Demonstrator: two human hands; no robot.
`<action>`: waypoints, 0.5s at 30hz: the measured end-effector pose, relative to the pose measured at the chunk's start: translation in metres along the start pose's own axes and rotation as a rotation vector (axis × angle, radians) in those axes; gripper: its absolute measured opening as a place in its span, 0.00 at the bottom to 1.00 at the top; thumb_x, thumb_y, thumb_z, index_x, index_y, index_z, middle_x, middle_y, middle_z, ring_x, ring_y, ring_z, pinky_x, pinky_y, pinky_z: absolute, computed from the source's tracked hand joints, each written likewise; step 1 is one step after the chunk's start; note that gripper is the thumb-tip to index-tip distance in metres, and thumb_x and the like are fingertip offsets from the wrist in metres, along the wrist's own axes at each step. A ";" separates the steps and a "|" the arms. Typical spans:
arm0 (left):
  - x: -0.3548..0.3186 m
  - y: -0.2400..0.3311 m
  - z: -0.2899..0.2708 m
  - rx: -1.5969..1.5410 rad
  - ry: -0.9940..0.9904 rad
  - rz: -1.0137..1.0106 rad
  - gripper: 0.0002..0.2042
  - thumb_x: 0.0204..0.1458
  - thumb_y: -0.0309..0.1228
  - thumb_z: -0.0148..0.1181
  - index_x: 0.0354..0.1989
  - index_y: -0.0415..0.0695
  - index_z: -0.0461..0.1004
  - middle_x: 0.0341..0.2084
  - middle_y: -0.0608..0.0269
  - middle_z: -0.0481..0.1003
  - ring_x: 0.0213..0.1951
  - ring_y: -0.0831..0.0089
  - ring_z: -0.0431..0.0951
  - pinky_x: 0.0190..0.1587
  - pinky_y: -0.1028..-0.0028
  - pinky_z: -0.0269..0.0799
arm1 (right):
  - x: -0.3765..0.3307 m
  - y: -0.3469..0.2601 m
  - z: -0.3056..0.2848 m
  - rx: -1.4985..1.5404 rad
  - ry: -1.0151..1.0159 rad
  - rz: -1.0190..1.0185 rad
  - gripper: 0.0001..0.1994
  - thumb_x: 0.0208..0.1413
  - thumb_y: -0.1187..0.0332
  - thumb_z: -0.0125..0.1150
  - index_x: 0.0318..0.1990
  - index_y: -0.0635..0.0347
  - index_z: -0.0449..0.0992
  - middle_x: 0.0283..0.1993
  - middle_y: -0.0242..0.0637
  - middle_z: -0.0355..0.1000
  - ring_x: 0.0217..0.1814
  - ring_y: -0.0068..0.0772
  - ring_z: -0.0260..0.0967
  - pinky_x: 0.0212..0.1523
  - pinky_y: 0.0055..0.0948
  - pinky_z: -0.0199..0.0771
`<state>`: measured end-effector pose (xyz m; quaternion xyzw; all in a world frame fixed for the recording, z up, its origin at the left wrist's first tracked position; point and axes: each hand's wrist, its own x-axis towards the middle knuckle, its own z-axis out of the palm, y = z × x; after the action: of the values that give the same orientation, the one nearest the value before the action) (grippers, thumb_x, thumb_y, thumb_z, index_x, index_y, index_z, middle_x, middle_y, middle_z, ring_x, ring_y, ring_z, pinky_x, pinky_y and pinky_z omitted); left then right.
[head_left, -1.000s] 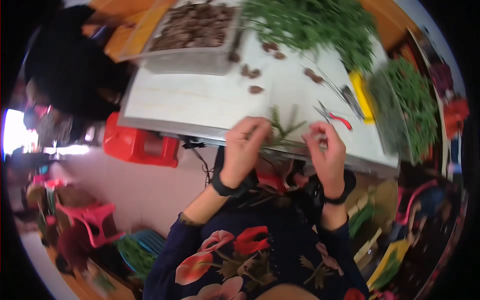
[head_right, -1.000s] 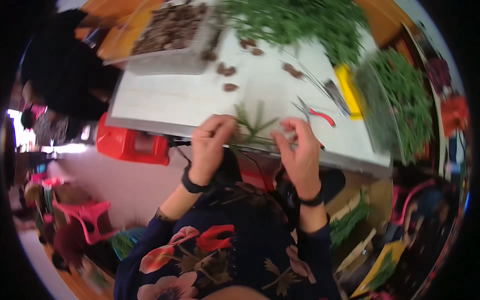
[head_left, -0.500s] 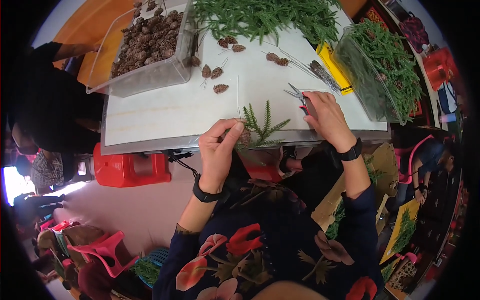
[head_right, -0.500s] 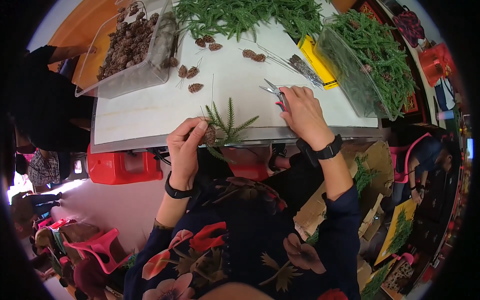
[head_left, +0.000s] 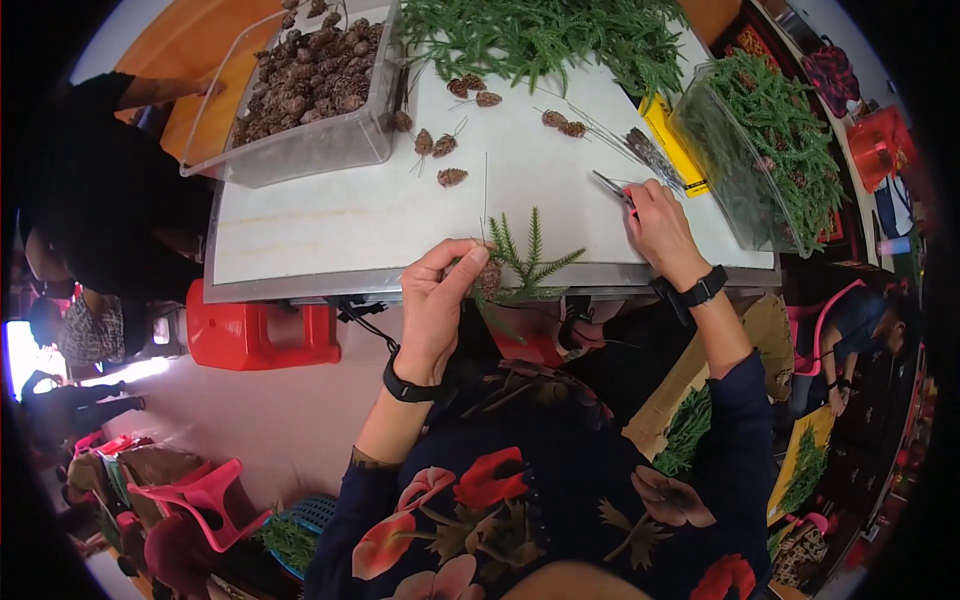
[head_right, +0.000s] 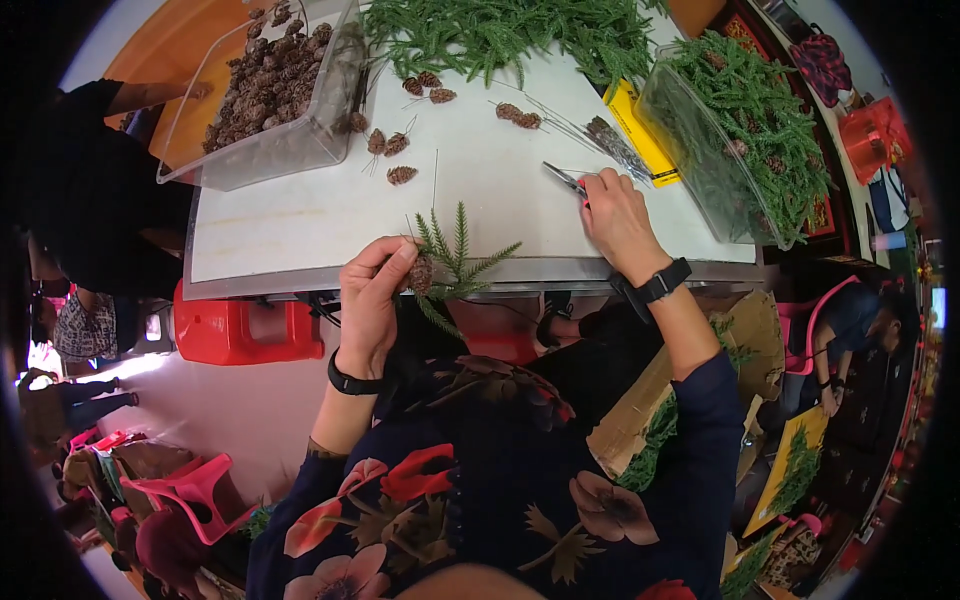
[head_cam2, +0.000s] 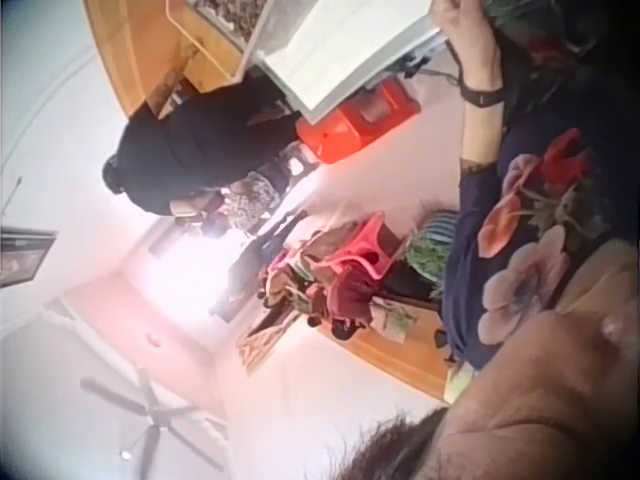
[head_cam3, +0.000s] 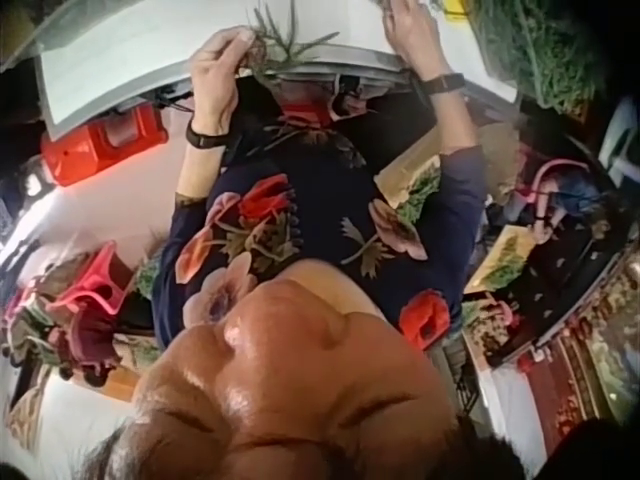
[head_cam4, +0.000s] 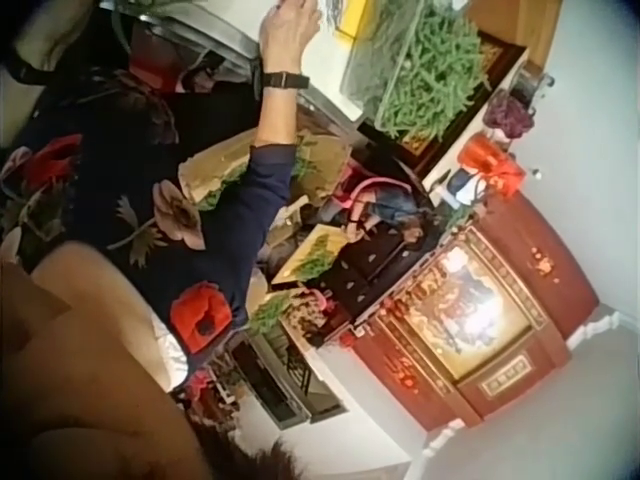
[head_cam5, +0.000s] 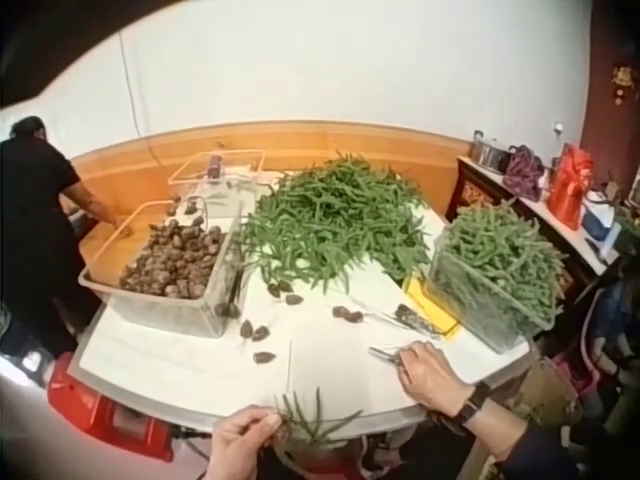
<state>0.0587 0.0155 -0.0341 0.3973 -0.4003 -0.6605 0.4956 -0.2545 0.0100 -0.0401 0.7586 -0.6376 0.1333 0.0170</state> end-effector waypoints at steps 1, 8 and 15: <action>0.001 0.000 0.000 -0.001 -0.002 -0.002 0.06 0.56 0.24 0.61 0.39 0.36 0.80 0.29 0.71 0.76 0.31 0.87 0.69 0.35 0.84 0.64 | -0.001 0.001 -0.001 0.059 0.004 0.018 0.13 0.52 0.75 0.59 0.46 0.64 0.71 0.40 0.42 0.67 0.43 0.48 0.68 0.41 0.38 0.70; 0.001 0.002 0.009 0.009 -0.101 -0.054 0.06 0.58 0.25 0.59 0.39 0.36 0.79 0.29 0.70 0.76 0.28 0.86 0.67 0.32 0.84 0.62 | 0.005 -0.084 -0.071 0.614 -0.253 -0.126 0.10 0.50 0.77 0.60 0.41 0.63 0.70 0.37 0.42 0.66 0.37 0.49 0.68 0.39 0.39 0.70; -0.003 0.004 0.014 0.173 -0.157 0.027 0.05 0.57 0.24 0.59 0.38 0.35 0.78 0.31 0.70 0.76 0.32 0.85 0.70 0.37 0.83 0.65 | 0.008 -0.076 -0.070 0.205 -0.242 -0.275 0.15 0.40 0.80 0.60 0.39 0.60 0.71 0.36 0.38 0.66 0.39 0.46 0.67 0.38 0.39 0.69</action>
<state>0.0477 0.0199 -0.0245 0.3805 -0.4987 -0.6458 0.4353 -0.1923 0.0298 0.0401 0.8467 -0.5085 0.1020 -0.1191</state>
